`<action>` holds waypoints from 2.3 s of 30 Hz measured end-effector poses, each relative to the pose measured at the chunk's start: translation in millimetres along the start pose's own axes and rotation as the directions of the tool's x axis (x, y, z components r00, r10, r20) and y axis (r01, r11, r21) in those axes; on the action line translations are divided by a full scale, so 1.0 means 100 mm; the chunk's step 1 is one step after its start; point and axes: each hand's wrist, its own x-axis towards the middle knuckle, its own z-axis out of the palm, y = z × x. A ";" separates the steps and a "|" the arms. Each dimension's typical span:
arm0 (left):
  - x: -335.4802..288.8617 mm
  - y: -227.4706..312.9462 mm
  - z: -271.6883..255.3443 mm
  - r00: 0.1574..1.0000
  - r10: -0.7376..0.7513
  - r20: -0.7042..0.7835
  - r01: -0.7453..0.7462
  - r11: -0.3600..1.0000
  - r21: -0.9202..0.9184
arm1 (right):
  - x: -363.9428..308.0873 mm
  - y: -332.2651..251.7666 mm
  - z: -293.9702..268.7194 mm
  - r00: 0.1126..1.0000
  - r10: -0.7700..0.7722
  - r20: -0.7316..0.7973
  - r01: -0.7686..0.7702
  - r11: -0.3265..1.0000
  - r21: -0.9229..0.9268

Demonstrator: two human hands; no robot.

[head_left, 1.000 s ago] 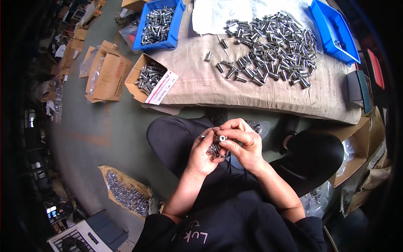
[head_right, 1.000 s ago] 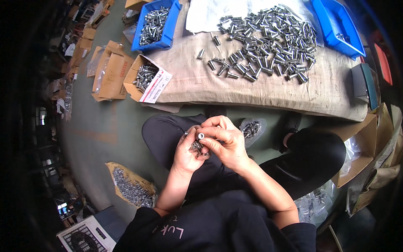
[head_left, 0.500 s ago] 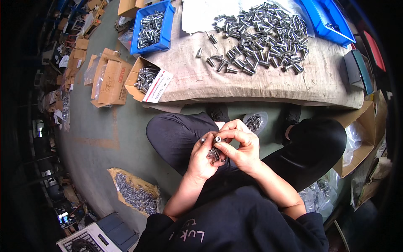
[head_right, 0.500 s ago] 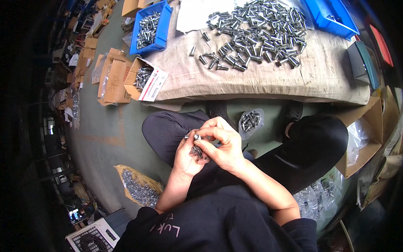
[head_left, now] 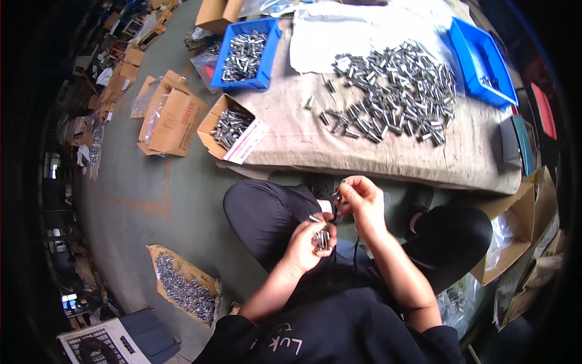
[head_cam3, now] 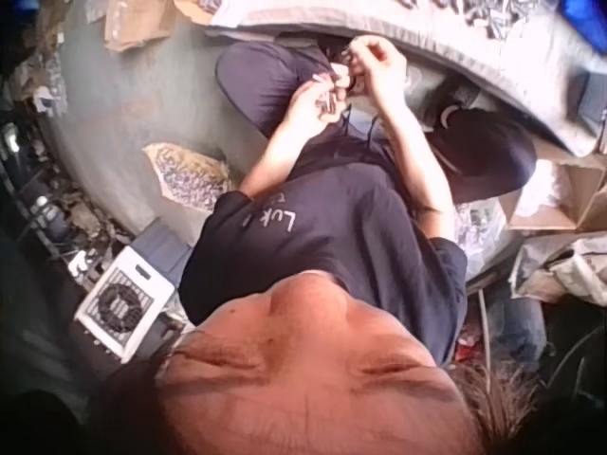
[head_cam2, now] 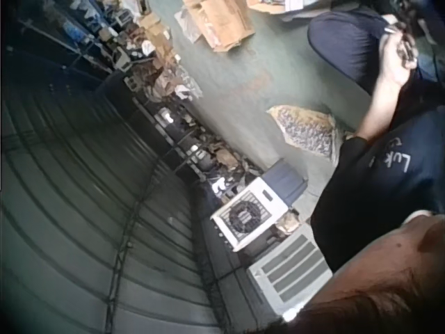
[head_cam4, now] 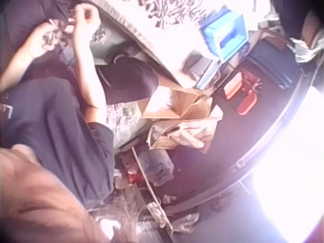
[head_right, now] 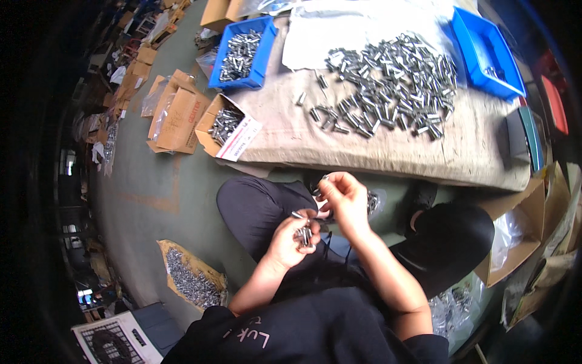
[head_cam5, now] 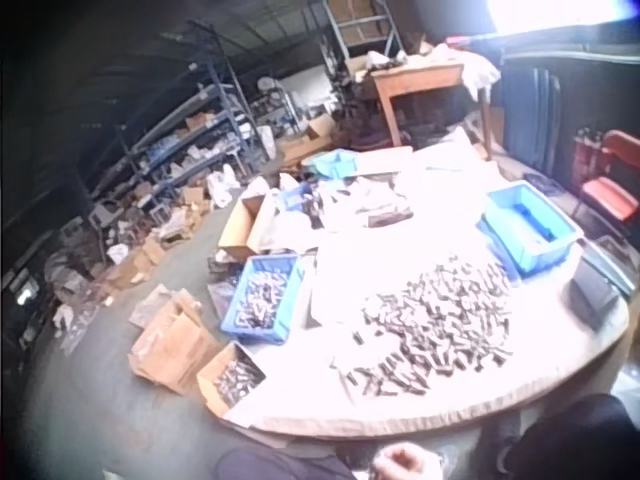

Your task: The person assembles small metal components by hand, inserting metal studs into connectors.

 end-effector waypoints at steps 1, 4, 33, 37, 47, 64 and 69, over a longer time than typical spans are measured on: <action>-0.01 0.00 -0.04 0.999 -0.010 0.033 0.011 1.000 -0.022 | 0.17 -0.02 0.00 0.994 0.106 -0.005 -0.106 0.994 -0.029; -0.05 0.04 -0.08 1.000 -0.022 0.009 0.021 0.999 0.039 | 0.79 -0.08 0.22 0.964 0.244 0.106 -0.230 0.964 -0.130; -0.13 0.29 0.35 0.680 0.601 0.421 -0.437 -0.130 0.890 | -0.34 -0.11 0.11 0.853 -0.354 0.383 0.485 0.809 -0.333; -0.14 0.22 0.35 0.802 0.530 0.277 -0.406 0.142 0.903 | -0.37 -0.06 0.04 0.853 -0.365 0.373 0.487 0.815 -0.314; -0.12 0.17 0.27 0.996 0.046 0.082 -0.066 0.965 0.253 | -0.42 -0.05 -0.23 0.948 0.068 0.310 -0.133 0.972 0.194; -0.14 -0.04 0.29 0.905 0.421 0.055 -0.358 0.688 0.631 | -0.68 -0.13 -0.06 0.887 -0.170 0.430 0.439 0.599 -0.670; -0.13 -0.06 0.32 0.905 0.424 0.011 -0.385 0.810 0.442 | -0.74 0.03 -0.07 0.953 -0.147 0.263 0.270 0.808 -0.524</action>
